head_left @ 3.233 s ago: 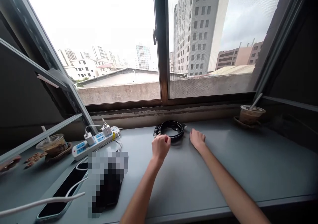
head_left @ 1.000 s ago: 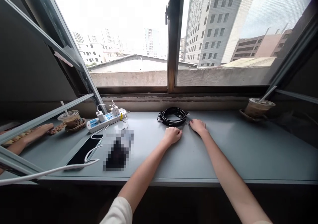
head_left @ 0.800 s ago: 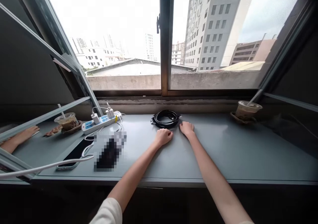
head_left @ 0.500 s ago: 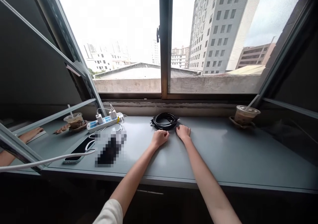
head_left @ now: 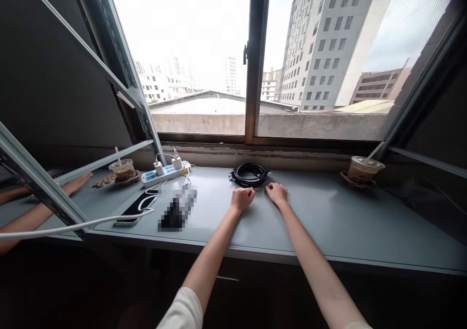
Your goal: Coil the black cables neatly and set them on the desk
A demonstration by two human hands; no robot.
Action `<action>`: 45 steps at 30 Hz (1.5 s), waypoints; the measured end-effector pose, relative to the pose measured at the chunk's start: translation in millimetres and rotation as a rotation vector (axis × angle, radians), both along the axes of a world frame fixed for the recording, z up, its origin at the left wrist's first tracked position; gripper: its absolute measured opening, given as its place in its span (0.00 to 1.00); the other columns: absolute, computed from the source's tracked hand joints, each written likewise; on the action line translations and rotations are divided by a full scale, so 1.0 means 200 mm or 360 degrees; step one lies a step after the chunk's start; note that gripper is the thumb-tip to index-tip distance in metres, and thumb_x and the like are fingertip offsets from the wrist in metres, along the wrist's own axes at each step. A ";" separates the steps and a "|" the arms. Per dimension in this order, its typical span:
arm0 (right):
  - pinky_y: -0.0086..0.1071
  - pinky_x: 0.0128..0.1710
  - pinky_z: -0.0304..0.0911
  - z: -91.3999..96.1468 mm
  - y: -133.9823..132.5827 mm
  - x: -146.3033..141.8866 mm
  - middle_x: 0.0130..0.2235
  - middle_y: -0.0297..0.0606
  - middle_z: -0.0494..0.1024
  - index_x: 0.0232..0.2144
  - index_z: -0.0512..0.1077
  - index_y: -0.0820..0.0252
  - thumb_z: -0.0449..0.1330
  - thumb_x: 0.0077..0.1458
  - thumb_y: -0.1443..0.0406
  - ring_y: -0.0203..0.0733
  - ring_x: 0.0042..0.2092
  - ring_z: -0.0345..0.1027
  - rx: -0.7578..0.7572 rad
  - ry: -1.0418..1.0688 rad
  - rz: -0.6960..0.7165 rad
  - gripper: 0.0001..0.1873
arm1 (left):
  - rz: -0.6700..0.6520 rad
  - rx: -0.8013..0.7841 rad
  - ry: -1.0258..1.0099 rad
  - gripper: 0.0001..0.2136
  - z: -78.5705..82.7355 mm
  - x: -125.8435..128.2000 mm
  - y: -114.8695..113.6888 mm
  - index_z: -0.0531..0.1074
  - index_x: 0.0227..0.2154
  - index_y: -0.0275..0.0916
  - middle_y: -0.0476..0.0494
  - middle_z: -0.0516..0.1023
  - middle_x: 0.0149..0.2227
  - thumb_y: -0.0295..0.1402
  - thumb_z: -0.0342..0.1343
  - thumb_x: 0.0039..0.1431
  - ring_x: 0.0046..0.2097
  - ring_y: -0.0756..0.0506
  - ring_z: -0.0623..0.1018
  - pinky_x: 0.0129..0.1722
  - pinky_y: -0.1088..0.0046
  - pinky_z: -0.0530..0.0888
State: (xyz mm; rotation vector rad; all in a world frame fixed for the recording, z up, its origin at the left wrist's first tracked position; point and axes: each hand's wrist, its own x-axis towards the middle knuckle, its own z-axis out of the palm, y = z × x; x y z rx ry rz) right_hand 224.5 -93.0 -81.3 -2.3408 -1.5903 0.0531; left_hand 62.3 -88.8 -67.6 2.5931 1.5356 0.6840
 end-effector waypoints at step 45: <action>0.37 0.40 0.64 0.00 -0.48 0.07 0.41 0.40 0.71 0.41 0.68 0.63 0.51 0.58 0.58 0.37 0.40 0.66 -0.0211 -0.0155 -0.0487 0.15 | -0.0042 -0.0015 0.0136 0.20 0.04 -0.67 -0.23 0.67 0.15 0.38 0.42 0.74 0.22 0.38 0.38 0.57 0.26 0.48 0.70 0.26 0.73 0.53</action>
